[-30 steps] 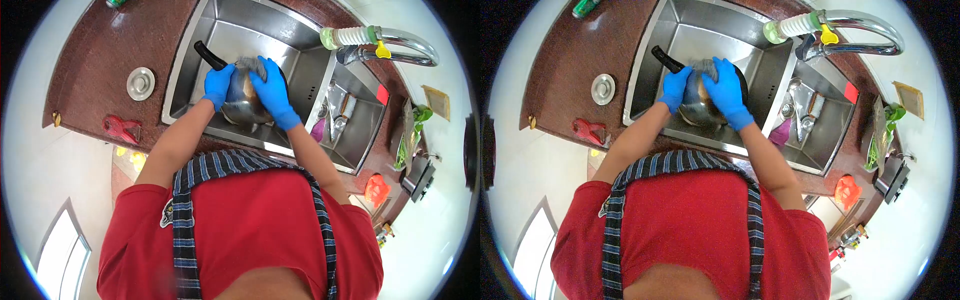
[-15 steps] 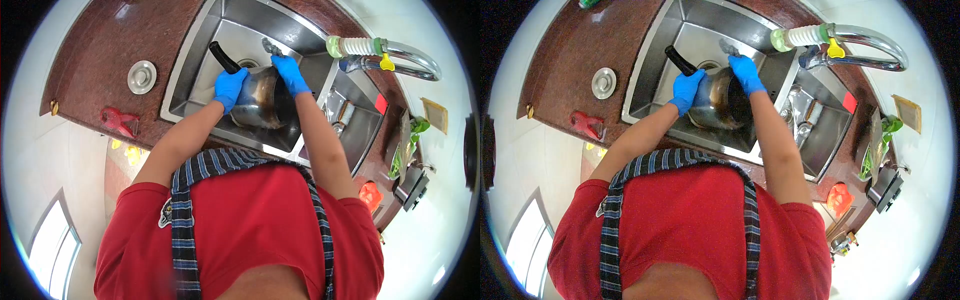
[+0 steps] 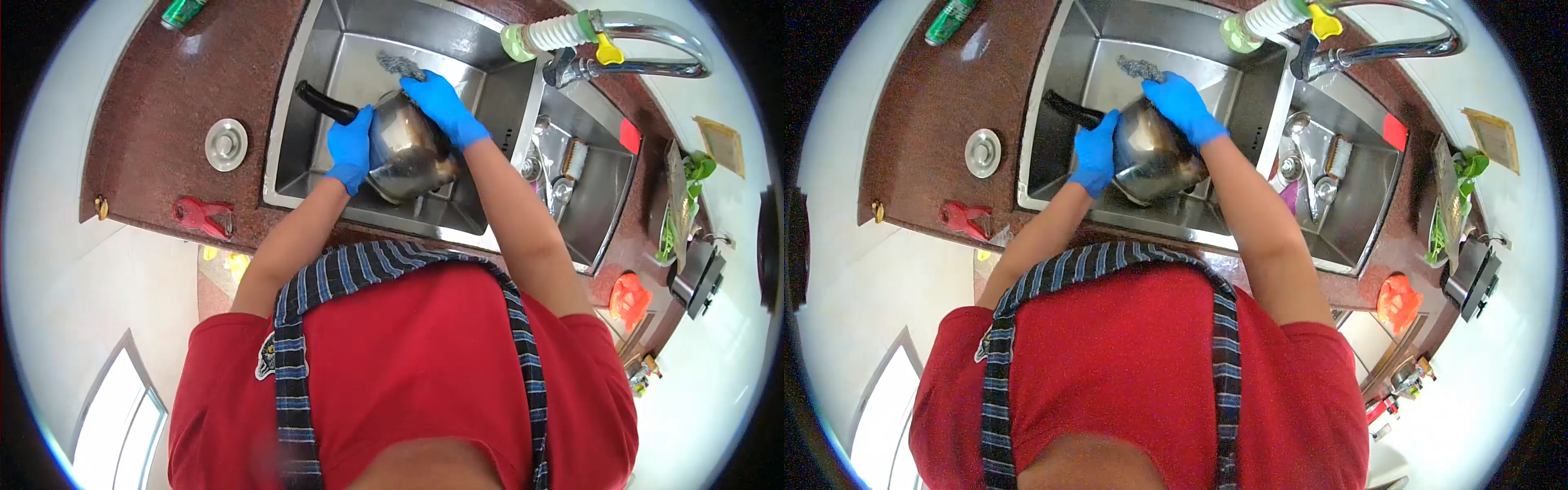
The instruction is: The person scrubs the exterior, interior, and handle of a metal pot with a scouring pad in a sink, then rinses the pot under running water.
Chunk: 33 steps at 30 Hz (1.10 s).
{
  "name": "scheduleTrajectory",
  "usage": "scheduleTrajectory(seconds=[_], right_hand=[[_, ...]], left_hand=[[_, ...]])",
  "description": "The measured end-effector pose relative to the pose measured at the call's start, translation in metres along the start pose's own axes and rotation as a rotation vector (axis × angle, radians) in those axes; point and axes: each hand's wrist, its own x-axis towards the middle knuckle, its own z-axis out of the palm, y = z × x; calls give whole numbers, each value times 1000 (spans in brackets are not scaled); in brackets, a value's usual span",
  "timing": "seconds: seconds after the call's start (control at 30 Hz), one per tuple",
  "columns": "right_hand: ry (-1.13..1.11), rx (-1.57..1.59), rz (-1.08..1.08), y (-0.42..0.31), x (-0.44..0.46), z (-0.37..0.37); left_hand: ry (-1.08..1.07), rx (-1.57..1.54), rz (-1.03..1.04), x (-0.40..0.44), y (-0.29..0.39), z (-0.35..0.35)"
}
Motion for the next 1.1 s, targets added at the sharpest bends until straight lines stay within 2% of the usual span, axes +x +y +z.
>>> scheduleTrajectory(seconds=[0.03,0.1,0.13,0.2,0.23,0.3,0.33,0.4,0.43,0.5,0.6,0.63,0.67,0.73,0.8,0.83,0.93,1.0,1.07,1.1], right_hand=[[4,-3,-13,13,22,0],[-186,-108,116,26,50,4],[-190,-108,109,21,46,7],[-7,-49,8,4,16,12],[-30,-48,36,-14,-7,10],[134,-65,-146,-30,-56,11],[140,-69,-152,-27,-73,13],[323,-131,-507,-9,-104,16],[324,-132,-505,-9,-114,13],[267,-366,-539,-10,-128,5],[272,-268,-494,-9,-94,0],[279,-242,-342,-11,-75,0],[289,-234,-340,-15,-57,-3],[-70,4,-134,-24,-21,-12],[-132,-97,-95,-10,21,-9],[-195,-202,-46,-1,37,-7],[-231,-190,62,22,55,5],[-194,-281,21,-17,13,-1],[-150,-100,-42,-32,-35,1],[63,-123,-198,-21,-55,8]], left_hand=[[-2,-22,3,-5,5,-1],[10,-32,-31,-6,7,-3],[24,-37,-80,-5,6,-5],[33,-34,-69,-3,9,-5],[13,-47,-79,-6,17,-4],[-11,-56,-116,-5,14,-5],[-16,-61,-112,-2,13,-4],[-22,-86,-157,-2,12,-6],[-23,-86,-159,-2,13,-5],[-16,-81,-149,-4,15,-4],[-25,-72,-139,1,11,-2],[-29,-66,-138,2,8,1],[4,-73,-116,4,4,4],[31,-76,-80,5,5,8],[56,-2,-92,-1,11,6],[-9,-27,-80,-3,10,4],[-34,-61,-123,-5,3,-1],[-37,-64,-111,-7,12,-3],[-108,-99,-165,-9,21,-10],[-42,-65,-167,-11,24,-6]])
